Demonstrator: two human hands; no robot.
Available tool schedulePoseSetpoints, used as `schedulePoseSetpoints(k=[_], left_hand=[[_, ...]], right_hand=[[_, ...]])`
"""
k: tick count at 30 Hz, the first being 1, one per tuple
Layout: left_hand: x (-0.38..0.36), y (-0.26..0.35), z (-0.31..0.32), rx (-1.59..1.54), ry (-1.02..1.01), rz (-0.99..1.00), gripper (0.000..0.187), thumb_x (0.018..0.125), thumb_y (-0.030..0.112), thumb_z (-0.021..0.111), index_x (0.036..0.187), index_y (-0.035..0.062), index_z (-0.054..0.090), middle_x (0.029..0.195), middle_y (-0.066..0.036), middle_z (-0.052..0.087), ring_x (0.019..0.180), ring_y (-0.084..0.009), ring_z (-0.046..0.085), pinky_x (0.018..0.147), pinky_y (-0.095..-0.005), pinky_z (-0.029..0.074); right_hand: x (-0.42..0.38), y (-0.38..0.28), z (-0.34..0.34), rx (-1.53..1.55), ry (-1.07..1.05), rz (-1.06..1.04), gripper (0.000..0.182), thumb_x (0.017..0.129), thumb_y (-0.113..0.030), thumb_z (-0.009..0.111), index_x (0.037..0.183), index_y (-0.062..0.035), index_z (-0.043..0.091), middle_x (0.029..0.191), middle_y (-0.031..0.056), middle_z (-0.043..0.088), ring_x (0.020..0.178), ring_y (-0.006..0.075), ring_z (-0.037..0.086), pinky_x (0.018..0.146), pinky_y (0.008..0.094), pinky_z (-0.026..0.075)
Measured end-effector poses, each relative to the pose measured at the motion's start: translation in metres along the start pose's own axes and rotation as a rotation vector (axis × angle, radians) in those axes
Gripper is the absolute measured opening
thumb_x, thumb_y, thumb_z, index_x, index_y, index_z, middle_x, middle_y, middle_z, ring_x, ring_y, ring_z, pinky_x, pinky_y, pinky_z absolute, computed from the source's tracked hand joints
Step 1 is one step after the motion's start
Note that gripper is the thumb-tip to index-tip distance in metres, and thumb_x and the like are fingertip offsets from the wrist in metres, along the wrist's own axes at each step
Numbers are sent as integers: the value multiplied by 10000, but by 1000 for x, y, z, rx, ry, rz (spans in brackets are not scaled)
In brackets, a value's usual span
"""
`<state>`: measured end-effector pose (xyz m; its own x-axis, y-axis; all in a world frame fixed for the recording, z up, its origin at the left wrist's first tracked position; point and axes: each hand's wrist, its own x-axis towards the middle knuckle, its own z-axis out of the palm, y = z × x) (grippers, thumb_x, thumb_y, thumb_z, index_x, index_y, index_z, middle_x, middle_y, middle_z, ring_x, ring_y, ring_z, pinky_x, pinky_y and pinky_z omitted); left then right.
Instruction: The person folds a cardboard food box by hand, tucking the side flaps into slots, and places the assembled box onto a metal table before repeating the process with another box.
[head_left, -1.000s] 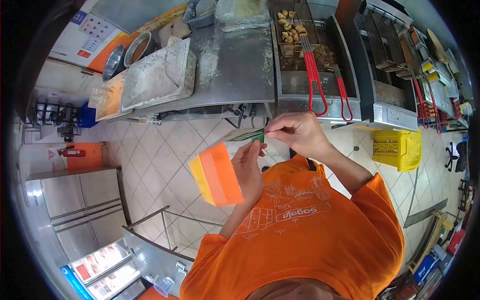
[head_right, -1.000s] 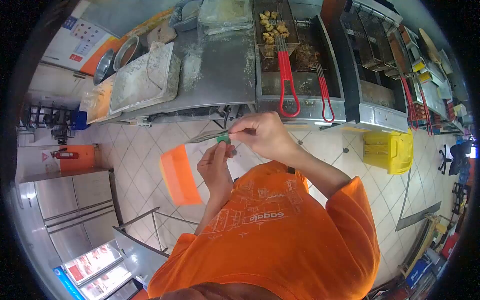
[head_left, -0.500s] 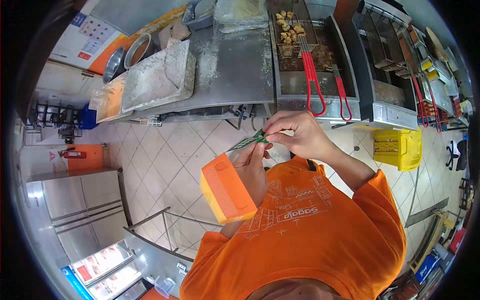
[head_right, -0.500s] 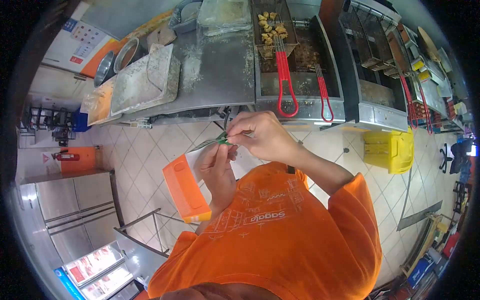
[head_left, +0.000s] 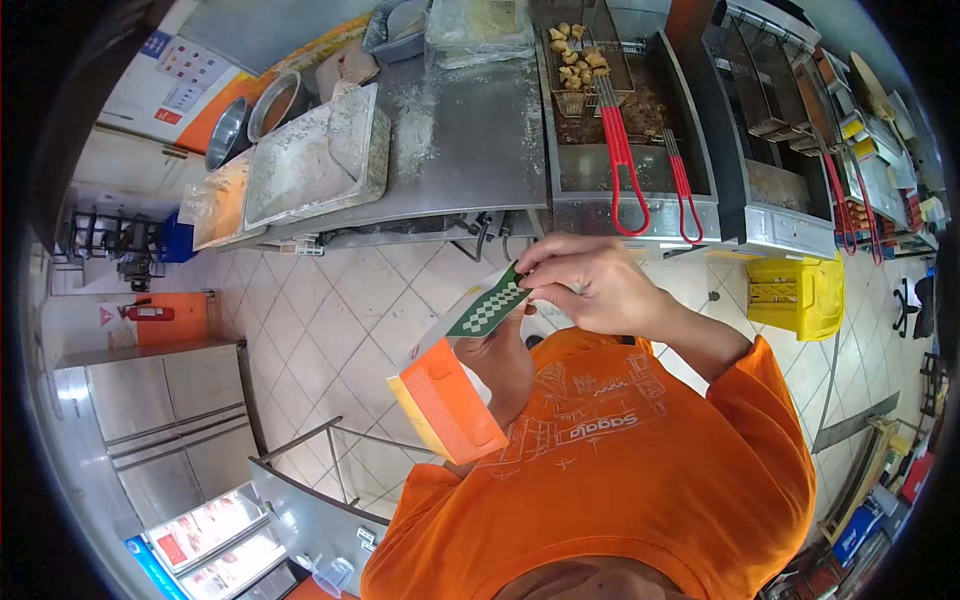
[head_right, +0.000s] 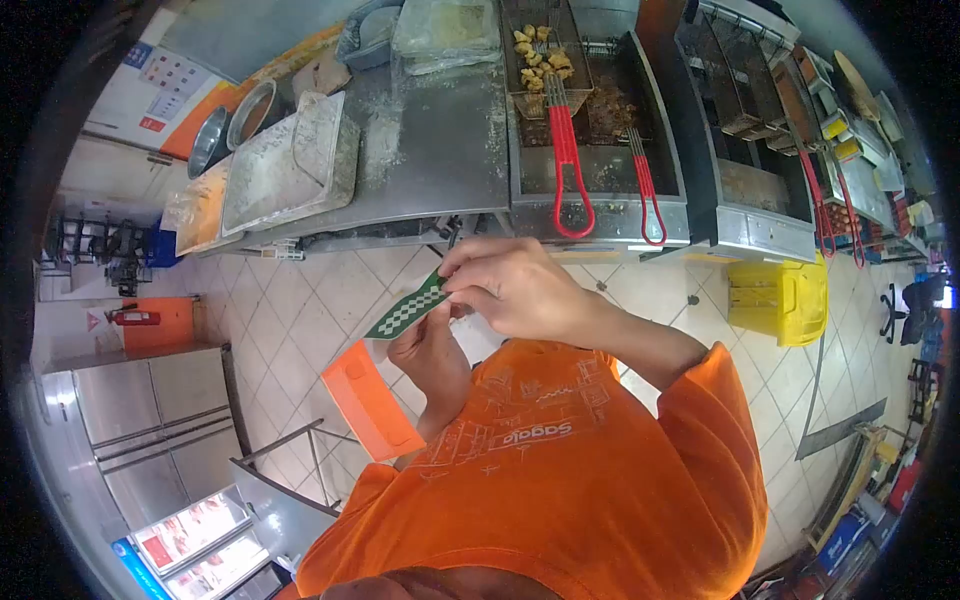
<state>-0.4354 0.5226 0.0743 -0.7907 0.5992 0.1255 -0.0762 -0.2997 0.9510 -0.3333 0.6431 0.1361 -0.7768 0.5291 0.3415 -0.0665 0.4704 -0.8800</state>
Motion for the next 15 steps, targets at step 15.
schedulePoseSetpoints(k=[15], left_hand=[[12, 5, 23, 198, 46, 289, 157, 887, -86, 614, 1018, -71, 700, 968, -108, 717, 801, -134, 655, 714, -267, 537]], right_hand=[[5, 12, -2, -154, 174, -335, 187, 776, 5, 736, 954, 19, 682, 1070, 134, 662, 1017, 306, 670, 832, 373, 572]])
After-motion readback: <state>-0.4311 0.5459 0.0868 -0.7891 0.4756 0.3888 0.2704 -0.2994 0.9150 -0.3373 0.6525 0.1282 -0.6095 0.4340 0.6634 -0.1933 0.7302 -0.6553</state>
